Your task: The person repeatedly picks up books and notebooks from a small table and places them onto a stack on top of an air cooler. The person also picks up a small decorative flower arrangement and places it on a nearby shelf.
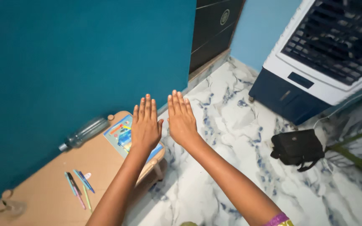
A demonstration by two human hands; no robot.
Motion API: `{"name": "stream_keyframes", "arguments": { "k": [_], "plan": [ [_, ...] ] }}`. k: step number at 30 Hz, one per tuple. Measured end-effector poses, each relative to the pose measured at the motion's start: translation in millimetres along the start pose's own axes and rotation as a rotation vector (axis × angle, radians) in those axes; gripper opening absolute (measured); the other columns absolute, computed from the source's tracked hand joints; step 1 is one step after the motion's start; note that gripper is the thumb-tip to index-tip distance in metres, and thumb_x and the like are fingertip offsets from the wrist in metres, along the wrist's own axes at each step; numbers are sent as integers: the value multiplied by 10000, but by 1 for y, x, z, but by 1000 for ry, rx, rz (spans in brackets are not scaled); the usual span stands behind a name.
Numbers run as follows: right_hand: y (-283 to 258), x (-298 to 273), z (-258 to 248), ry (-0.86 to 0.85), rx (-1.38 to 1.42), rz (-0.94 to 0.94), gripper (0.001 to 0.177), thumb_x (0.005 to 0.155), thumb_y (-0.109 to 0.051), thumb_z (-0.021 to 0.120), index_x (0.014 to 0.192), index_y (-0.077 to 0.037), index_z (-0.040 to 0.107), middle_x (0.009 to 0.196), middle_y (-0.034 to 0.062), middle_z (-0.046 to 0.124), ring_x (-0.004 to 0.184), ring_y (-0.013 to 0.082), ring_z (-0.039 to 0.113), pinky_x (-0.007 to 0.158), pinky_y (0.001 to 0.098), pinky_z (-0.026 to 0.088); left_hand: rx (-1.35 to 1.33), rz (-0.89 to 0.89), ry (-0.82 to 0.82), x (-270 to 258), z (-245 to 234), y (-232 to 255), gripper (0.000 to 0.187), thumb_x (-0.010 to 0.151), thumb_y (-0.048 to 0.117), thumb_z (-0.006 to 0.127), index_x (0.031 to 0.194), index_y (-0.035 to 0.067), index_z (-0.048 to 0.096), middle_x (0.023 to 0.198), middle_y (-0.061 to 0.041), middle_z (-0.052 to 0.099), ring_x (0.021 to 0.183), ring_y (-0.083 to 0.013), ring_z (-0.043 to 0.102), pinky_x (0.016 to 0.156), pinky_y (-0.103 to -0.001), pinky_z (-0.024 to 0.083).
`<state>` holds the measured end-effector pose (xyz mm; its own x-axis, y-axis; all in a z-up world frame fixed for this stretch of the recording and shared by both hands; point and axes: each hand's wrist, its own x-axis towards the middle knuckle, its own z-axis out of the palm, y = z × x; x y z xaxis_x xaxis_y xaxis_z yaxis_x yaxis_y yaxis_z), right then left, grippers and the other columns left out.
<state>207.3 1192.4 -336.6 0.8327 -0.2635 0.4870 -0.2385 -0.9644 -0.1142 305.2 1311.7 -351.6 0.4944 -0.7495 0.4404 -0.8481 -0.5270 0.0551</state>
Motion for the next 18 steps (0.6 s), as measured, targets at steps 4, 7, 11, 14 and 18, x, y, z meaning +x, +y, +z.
{"name": "stream_keyframes", "arguments": {
  "k": [4, 7, 11, 14, 18],
  "plan": [
    [-36, 6, 26, -8, -2, 63, 746, 913, -178, 607, 1534, 98, 299, 1628, 278, 272, 1539, 382, 223, 1246, 502, 151, -7, 28, -27, -21, 11, -43, 736, 963, 349, 503, 1554, -37, 296, 1661, -218, 217, 1545, -332, 197, 1243, -490, 152],
    [-68, 11, 53, -33, 26, 94, 746, 893, -177, 578, 1522, 105, 292, 1611, 280, 279, 1525, 383, 231, 1234, 506, 155, -25, 38, -33, -41, 19, -80, 727, 961, 333, 507, 1551, -38, 300, 1659, -212, 221, 1546, -338, 200, 1238, -493, 153],
    [-91, 2, 89, -57, -58, 92, 686, 903, -99, 505, 1527, 106, 306, 1618, 287, 294, 1537, 381, 247, 1247, 494, 164, -103, 40, -54, -70, 38, -116, 714, 967, 329, 511, 1536, -49, 305, 1659, -225, 223, 1544, -356, 203, 1230, -500, 161],
    [-97, 1, 121, -82, -113, 93, 701, 877, -89, 502, 1525, 102, 313, 1618, 287, 294, 1539, 373, 253, 1252, 496, 164, -94, 22, -99, -83, 64, -127, 744, 946, 332, 521, 1532, -61, 286, 1641, -238, 215, 1518, -368, 194, 1221, -503, 158],
    [-94, -15, 184, -150, -71, 78, 726, 879, -136, 549, 1523, 101, 311, 1616, 285, 284, 1536, 376, 242, 1246, 496, 161, -77, -44, -213, -110, 125, -140, 745, 941, 344, 524, 1528, -32, 260, 1647, -217, 179, 1529, -343, 170, 1218, -493, 157]
  ]
}}
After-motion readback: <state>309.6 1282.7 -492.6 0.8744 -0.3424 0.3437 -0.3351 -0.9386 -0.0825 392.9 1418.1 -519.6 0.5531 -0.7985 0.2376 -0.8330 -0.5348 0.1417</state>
